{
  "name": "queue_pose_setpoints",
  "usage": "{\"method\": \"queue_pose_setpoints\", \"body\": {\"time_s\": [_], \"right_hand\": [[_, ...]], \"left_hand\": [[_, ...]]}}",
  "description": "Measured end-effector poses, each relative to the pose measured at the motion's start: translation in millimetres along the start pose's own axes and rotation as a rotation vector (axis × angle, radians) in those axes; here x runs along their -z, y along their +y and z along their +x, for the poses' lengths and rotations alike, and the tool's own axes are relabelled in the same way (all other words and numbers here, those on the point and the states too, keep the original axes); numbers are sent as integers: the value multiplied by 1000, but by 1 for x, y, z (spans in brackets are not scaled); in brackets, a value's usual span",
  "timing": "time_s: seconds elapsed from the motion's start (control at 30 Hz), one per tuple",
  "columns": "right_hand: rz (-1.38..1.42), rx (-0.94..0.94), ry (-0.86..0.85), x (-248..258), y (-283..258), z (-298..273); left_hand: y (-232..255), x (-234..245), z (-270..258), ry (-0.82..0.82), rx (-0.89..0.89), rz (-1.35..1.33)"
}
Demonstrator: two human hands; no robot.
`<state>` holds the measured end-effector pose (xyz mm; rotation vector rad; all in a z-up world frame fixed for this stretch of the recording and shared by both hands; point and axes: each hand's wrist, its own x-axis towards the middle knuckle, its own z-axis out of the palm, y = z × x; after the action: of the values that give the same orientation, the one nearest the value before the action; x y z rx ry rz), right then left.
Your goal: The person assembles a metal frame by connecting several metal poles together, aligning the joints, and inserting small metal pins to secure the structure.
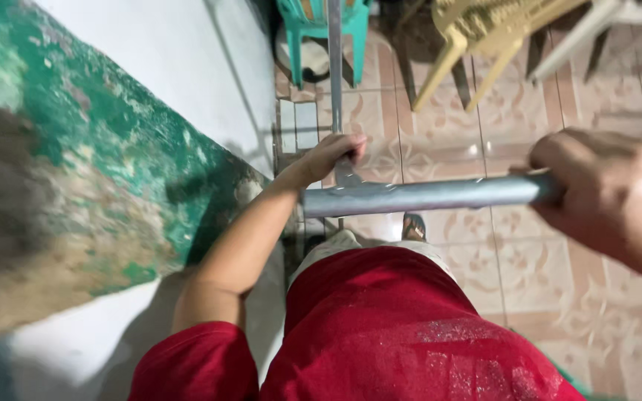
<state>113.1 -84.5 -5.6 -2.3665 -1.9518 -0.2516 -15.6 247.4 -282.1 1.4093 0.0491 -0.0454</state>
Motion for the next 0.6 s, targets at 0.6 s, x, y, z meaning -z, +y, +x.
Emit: {"method": "queue_pose_setpoints", "body": {"time_s": [0.6], "right_hand": [[-444, -191, 261, -41, 18, -31]], "left_hand": [[5, -24, -14, 204, -198, 222]]}}
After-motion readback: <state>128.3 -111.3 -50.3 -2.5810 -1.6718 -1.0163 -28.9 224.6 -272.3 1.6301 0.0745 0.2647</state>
